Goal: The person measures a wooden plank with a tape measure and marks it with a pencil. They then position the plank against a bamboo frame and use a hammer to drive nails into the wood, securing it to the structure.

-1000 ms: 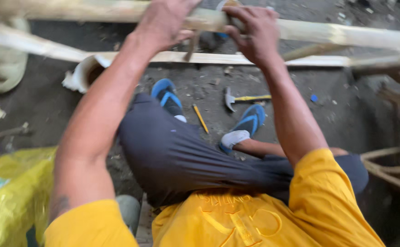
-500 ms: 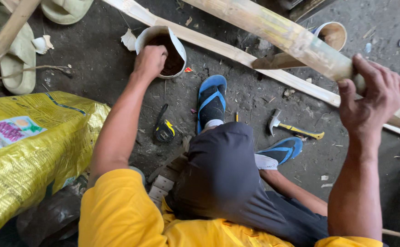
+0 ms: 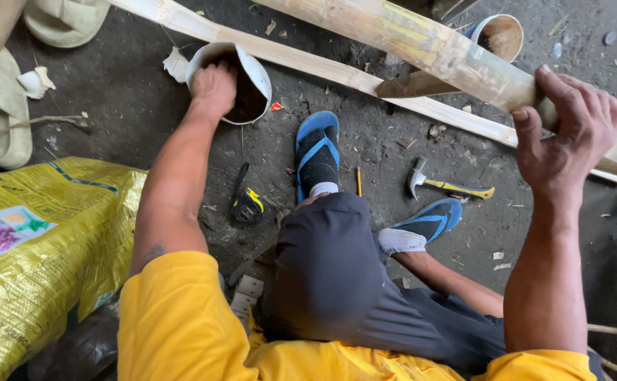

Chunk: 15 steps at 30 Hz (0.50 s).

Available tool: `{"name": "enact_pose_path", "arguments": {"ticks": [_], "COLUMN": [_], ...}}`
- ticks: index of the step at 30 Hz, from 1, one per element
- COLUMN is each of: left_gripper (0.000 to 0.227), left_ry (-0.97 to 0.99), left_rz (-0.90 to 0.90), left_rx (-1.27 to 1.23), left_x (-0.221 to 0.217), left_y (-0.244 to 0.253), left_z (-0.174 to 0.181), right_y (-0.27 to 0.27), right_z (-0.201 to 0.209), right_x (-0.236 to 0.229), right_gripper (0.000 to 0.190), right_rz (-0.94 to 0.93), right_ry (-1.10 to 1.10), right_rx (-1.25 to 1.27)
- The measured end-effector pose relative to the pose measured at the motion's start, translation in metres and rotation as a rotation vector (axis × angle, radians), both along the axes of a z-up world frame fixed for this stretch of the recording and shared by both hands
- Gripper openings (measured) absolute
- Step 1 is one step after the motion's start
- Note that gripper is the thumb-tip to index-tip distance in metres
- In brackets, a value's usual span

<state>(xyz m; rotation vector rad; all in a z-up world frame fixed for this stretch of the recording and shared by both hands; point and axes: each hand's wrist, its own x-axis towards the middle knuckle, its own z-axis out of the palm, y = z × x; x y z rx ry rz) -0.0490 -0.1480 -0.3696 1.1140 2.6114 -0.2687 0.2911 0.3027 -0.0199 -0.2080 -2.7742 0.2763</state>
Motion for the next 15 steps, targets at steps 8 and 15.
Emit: {"name": "enact_pose_path", "arguments": {"ticks": [8,15], "left_gripper": [0.025,0.005], "left_ry": [-0.389,-0.422], "left_rz": [0.082,-0.570], "left_rx": [0.274,1.126], "left_x": [0.044,0.101], "left_y": [0.032,0.132], "left_z": [0.182,0.381], "right_y": [-0.005,-0.012], "right_z": [0.007,0.008], "right_x": [-0.009,-0.008], "right_gripper": [0.040,0.039], "right_rz": [0.007,-0.030], "right_ry": [0.066,0.049], "right_rx": [-0.053,-0.049]}}
